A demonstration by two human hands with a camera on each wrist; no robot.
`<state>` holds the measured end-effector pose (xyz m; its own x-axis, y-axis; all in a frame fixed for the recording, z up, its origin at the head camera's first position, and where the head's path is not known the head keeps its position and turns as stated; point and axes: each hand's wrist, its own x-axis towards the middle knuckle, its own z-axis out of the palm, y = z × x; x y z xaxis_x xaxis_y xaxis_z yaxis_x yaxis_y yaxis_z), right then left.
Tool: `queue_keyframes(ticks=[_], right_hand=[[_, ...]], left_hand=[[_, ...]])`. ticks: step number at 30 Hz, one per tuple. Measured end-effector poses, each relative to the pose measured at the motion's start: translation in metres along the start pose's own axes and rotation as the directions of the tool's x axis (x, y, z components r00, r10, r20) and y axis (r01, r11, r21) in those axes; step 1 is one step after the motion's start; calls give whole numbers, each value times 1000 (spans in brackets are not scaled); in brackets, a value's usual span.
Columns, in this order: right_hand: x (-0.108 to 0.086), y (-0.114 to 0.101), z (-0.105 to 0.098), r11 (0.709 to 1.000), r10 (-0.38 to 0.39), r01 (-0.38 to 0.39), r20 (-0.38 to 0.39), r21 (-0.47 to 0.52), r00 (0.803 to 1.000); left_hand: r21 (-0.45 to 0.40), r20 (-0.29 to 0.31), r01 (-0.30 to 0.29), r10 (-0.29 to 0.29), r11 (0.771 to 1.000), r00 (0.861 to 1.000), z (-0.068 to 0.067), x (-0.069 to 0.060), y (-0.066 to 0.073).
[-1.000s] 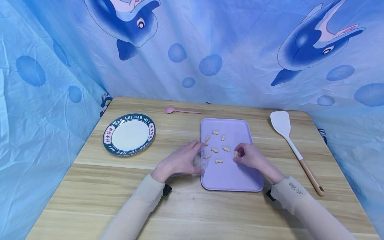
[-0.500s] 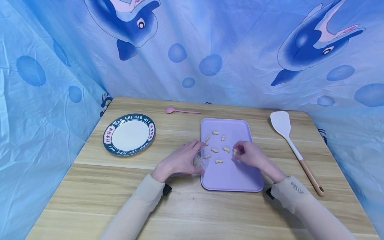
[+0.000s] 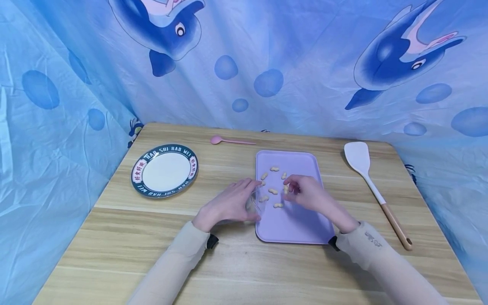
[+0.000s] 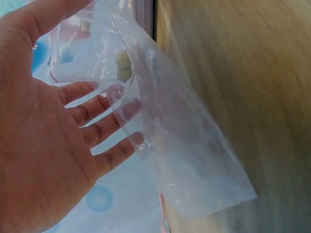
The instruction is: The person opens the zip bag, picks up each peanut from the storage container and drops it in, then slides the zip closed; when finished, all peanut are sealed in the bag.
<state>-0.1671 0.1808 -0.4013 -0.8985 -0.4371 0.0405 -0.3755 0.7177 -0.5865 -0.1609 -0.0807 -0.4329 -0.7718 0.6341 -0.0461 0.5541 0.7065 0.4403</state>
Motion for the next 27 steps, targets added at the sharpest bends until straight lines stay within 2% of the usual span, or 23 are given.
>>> queue_keyframes(ticks=[10, 15, 27], right_hand=[[8, -26, 15, 993, -63, 59, 47, 100, 997], [9, -31, 24, 988, -90, 83, 55, 127, 994], [9, -37, 35, 988, -118, 109, 69, 113, 991]], left_hand=[[18, 7, 3, -3, 1000, 1000, 2, 1, 0], [13, 8, -5, 5, 1000, 1000, 3, 1, 0], [28, -10, -34, 34, 999, 999, 3, 0, 1]])
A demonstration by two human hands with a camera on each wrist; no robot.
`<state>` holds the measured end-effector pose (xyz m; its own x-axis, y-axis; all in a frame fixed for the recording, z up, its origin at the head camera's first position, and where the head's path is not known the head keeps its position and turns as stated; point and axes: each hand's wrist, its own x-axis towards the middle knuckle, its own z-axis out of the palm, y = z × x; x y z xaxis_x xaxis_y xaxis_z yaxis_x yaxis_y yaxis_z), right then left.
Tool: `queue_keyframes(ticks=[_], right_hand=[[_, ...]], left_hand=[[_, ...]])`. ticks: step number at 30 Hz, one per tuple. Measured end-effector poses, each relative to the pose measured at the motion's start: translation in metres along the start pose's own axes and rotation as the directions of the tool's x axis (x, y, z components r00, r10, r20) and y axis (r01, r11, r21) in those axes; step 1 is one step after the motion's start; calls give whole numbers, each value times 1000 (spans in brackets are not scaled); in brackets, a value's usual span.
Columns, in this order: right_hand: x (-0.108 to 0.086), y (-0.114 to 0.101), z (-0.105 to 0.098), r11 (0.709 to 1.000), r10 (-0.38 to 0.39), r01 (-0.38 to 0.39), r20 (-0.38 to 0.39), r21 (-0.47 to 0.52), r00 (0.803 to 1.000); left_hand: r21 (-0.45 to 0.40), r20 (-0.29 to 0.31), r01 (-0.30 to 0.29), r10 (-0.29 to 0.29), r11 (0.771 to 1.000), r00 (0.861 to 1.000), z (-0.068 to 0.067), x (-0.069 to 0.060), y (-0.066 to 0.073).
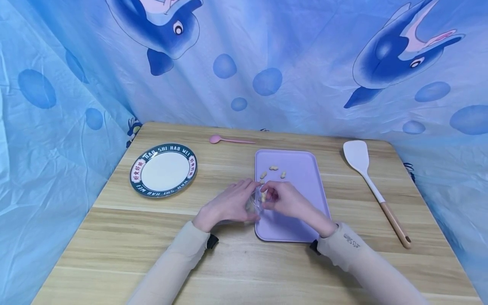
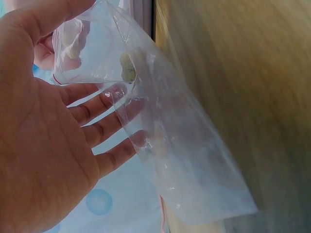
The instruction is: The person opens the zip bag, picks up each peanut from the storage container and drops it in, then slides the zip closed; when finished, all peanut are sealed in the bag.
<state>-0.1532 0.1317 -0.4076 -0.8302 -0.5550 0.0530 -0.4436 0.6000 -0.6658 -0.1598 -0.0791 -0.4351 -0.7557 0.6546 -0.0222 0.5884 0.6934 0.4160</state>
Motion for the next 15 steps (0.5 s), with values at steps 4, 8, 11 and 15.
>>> queue_keyframes(ticks=[4, 8, 11, 15], right_hand=[[0, 0, 1, 1000, -2, 2, -2, -1, 1000], [1, 0, 2, 1000, 5, -5, 1, -1, 1000], [1, 2, 3, 1000, 12, -12, 7, -8, 1000], [1, 2, 4, 1000, 16, -15, 11, -17, 1000]], left_hand=[[-3, 3, 0, 0, 1000, 1000, -1, 0, 0], [-7, 5, 0, 0, 1000, 1000, -1, 0, 0], [-7, 9, 2, -2, 1000, 1000, -1, -1, 1], [-6, 16, 5, -5, 1000, 1000, -1, -1, 1]])
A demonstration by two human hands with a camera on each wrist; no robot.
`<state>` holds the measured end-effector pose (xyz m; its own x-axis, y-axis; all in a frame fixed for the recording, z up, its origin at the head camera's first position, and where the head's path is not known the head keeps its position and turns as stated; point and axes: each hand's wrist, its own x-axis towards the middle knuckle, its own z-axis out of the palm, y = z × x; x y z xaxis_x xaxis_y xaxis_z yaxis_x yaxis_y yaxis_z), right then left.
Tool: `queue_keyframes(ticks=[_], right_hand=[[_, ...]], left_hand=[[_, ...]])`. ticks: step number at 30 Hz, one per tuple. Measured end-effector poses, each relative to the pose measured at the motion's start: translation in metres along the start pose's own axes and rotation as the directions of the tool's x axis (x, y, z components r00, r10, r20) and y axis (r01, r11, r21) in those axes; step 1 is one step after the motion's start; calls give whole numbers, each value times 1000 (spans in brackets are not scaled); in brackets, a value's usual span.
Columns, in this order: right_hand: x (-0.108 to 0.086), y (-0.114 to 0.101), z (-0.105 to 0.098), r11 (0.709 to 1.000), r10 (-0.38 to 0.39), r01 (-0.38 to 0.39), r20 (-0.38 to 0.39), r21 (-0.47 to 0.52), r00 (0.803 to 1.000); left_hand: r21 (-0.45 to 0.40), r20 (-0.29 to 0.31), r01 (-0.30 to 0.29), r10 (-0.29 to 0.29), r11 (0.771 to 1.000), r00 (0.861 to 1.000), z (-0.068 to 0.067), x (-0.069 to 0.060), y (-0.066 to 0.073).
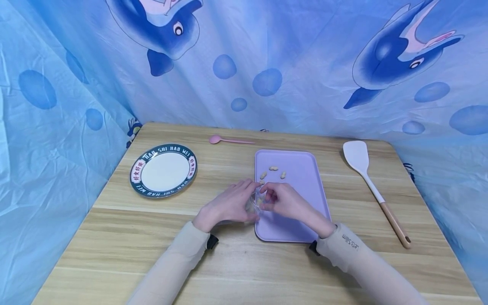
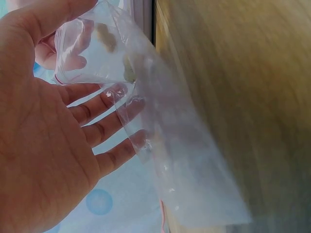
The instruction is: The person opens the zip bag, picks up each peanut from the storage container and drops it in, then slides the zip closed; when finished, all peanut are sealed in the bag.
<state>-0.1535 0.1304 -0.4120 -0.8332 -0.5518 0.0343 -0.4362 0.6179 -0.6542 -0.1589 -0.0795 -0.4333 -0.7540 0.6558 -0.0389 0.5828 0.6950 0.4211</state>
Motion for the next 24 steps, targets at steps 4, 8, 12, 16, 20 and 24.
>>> queue_keyframes(ticks=[4, 8, 12, 16, 20, 24], right_hand=[[0, -1, 0, 1000, 4, -4, 4, 1, 1000], [0, -1, 0, 1000, 6, -6, 5, 3, 1000], [0, -2, 0, 1000, 4, -4, 5, 3, 1000], [-1, -3, -1, 1000, -5, 5, 3, 2, 1000], [-1, -2, -4, 1000, -18, 18, -6, 8, 1000], [-1, -1, -8, 999, -31, 31, -22, 21, 999]], left_hand=[[2, -2, -2, 2, 1000, 1000, 0, 0, 0], [-2, -7, -4, 4, 1000, 1000, 0, 0, -1], [-11, -14, -4, 4, 1000, 1000, 0, 1, -1], [-22, -13, 0, 0, 1000, 1000, 0, 1, -1], [-29, -10, 1, -1, 1000, 1000, 0, 0, -1], [-49, -7, -2, 2, 999, 1000, -2, 0, -1]])
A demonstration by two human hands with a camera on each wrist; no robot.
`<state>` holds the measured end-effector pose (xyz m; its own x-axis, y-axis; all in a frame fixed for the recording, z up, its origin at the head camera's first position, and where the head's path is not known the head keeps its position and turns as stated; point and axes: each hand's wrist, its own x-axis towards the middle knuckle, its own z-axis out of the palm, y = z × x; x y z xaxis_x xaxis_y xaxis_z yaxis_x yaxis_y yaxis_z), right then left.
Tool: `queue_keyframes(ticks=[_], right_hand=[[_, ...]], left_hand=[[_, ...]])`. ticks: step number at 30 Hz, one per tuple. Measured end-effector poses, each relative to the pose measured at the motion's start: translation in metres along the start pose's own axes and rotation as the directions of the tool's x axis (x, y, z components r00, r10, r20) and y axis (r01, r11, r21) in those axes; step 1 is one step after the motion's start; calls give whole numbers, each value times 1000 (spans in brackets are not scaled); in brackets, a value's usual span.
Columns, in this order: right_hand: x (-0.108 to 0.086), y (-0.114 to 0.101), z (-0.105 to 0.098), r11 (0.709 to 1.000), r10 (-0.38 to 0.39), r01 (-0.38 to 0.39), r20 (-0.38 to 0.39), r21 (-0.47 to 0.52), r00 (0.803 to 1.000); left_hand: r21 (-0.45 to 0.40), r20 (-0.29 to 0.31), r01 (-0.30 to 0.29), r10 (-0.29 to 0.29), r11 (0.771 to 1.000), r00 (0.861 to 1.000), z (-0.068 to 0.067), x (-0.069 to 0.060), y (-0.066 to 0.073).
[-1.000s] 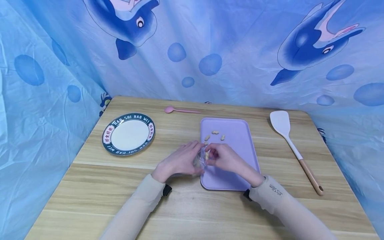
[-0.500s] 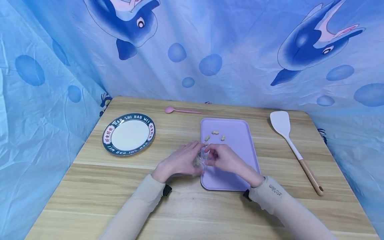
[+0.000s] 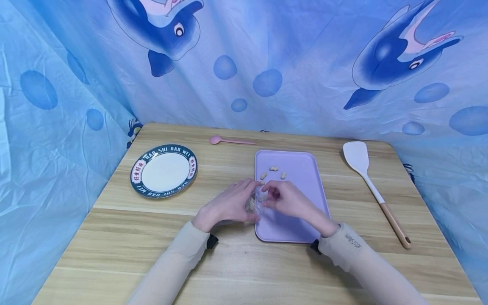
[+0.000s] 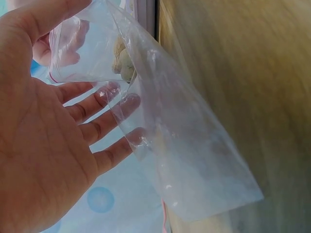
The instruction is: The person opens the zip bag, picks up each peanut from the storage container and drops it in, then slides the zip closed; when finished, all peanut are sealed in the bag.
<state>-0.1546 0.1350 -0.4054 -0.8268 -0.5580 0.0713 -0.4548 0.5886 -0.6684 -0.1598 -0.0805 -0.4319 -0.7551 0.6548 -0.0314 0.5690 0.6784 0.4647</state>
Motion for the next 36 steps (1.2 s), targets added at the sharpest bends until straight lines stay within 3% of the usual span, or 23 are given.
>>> queue_keyframes(ticks=[11, 19, 29, 36], right_hand=[[0, 15, -24, 999, 35, -33, -82, 18, 996], [1, 33, -43, 1000, -1, 6, -166, 25, 986], [1, 59, -46, 999, 39, -41, -132, -16, 991], [2, 74, -37, 996, 56, -59, -45, -73, 997]], left_hand=[[-7, 0, 4, -4, 1000, 1000, -1, 0, 0], [-11, 8, 14, -14, 1000, 1000, -1, 0, 0], [-8, 9, 11, -11, 1000, 1000, 1, 0, -2], [-17, 25, 24, -23, 1000, 999, 0, 0, -2]])
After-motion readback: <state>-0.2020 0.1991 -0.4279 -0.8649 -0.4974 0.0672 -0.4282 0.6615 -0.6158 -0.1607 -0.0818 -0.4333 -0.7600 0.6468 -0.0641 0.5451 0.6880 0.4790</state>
